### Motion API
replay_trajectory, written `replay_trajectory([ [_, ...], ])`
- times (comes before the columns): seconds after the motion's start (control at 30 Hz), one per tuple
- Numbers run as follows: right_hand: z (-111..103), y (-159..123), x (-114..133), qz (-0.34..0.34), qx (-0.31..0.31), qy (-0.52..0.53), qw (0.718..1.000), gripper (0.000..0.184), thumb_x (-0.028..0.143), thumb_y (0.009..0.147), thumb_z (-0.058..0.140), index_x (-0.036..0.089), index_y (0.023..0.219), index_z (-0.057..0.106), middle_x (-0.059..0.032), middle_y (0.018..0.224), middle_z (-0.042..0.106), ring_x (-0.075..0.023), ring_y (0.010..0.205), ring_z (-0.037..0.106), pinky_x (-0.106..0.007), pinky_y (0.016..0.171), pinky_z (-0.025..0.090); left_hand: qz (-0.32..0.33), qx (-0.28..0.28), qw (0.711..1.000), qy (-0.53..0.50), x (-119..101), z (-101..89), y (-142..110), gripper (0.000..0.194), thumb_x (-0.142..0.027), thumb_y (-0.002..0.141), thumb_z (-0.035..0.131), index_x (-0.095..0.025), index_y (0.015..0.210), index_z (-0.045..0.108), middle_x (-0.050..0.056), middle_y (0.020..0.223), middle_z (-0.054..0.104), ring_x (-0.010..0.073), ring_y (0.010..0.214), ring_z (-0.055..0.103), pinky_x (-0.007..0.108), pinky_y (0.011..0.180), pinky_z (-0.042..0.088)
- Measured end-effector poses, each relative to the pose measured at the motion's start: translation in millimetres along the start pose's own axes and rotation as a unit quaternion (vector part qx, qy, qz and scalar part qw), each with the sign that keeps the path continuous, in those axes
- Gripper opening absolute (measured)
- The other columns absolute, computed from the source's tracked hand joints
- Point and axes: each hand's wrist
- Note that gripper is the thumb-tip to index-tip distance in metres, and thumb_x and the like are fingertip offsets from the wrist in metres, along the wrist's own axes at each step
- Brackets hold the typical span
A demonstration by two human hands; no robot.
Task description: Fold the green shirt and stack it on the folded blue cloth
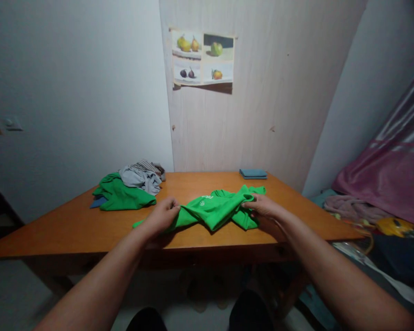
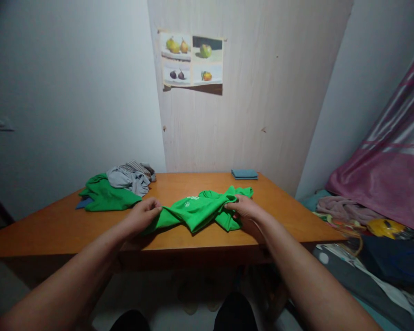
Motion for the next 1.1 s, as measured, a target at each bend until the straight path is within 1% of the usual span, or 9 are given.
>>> replay_trajectory([
  [0.17,-1,-14,-2,-0.009,0.060,-0.101,0.993,0.026,0.024,0.066,0.071,0.018,0.091,0.070,-0.0018,0.081,0.069,-0.0143,0.066,0.058,-0.023,0.056,0.044,-0.049,-0.005,0.996,-0.071,1,-23.3,6,0.018,-0.031,0.071,0.057,-0.022,0.085,0.051,-0.006,0.062,0.051,0.0137,0.055,0.050,0.023,0.052,0.036],
  [0.3,3,-15,-16,-0.042,0.020,-0.231,0.972,0.022,0.013,0.062,0.067,0.018,0.083,0.071,-0.0013,0.075,0.068,-0.0152,0.069,0.057,-0.023,0.058,0.041,0.012,0.024,0.998,0.057,8,-35.9,8,0.018,-0.022,0.063,0.058,-0.021,0.082,0.058,-0.003,0.068,0.056,0.0162,0.064,0.053,0.024,0.058,0.038],
  [0.4,3,-10,-23,-0.064,-0.022,-0.272,0.960,0.013,0.014,0.065,0.065,0.019,0.075,0.070,0.0003,0.066,0.064,-0.0143,0.064,0.054,-0.023,0.056,0.037,0.036,0.001,0.988,0.147,13,-43.4,11,0.013,-0.024,0.069,0.054,-0.020,0.078,0.061,0.001,0.074,0.063,0.0202,0.073,0.058,0.027,0.064,0.040],
  [0.5,0,-3,-16,-0.083,-0.080,-0.207,0.972,0.003,0.021,0.068,0.066,0.019,0.070,0.067,0.0012,0.062,0.061,-0.0143,0.062,0.054,-0.023,0.056,0.038,0.027,-0.050,0.978,0.203,11,-53.3,15,0.019,-0.028,0.076,0.049,-0.020,0.081,0.065,0.006,0.082,0.068,0.0235,0.081,0.062,0.029,0.068,0.041],
  [0.67,-10,9,23,-0.043,-0.179,0.005,0.983,0.018,0.037,0.075,0.067,0.021,0.076,0.060,0.0043,0.054,0.056,-0.0100,0.044,0.043,-0.021,0.043,0.031,-0.030,-0.141,0.942,0.302,-6,-75.4,29,0.029,-0.037,0.084,0.043,-0.021,0.071,0.063,0.010,0.078,0.066,0.0260,0.076,0.060,0.031,0.060,0.033],
  [0.8,-22,13,48,-0.063,-0.232,0.150,0.959,0.020,0.035,0.077,0.066,0.022,0.088,0.055,0.0037,0.060,0.062,-0.0080,0.038,0.041,-0.019,0.037,0.027,-0.078,-0.171,0.941,0.280,-10,-92.8,44,0.028,-0.037,0.082,0.043,-0.021,0.073,0.063,0.007,0.072,0.064,0.0249,0.068,0.057,0.031,0.055,0.029],
  [0.9,-33,13,45,-0.064,-0.280,0.165,0.943,0.013,0.031,0.078,0.061,0.022,0.086,0.054,0.0028,0.063,0.063,-0.0090,0.041,0.044,-0.020,0.040,0.032,-0.104,-0.190,0.944,0.248,1,-100.7,47,0.027,-0.037,0.080,0.043,-0.021,0.071,0.062,0.005,0.064,0.060,0.0237,0.064,0.055,0.030,0.054,0.029],
  [1.0,-45,10,21,-0.021,-0.328,0.026,0.944,0.008,0.029,0.079,0.054,0.022,0.075,0.054,0.0009,0.061,0.061,-0.0115,0.046,0.047,-0.023,0.045,0.034,-0.112,-0.195,0.946,0.232,20,-101.6,38,0.028,-0.039,0.079,0.042,-0.021,0.064,0.057,0.004,0.056,0.053,0.0225,0.061,0.053,0.030,0.053,0.027],
  [1.1,-54,1,-8,0.039,-0.286,-0.235,0.928,0.016,0.027,0.075,0.059,0.022,0.062,0.053,0.0005,0.055,0.056,-0.0140,0.053,0.049,-0.025,0.049,0.030,-0.112,-0.168,0.952,0.231,38,-97.6,26,0.029,-0.041,0.079,0.042,-0.022,0.059,0.052,0.003,0.053,0.050,0.0216,0.059,0.051,0.029,0.052,0.026],
])
Point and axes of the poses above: each hand's wrist, its own y-axis towards the middle knuckle, its own z-axis out of the palm, x = y × z
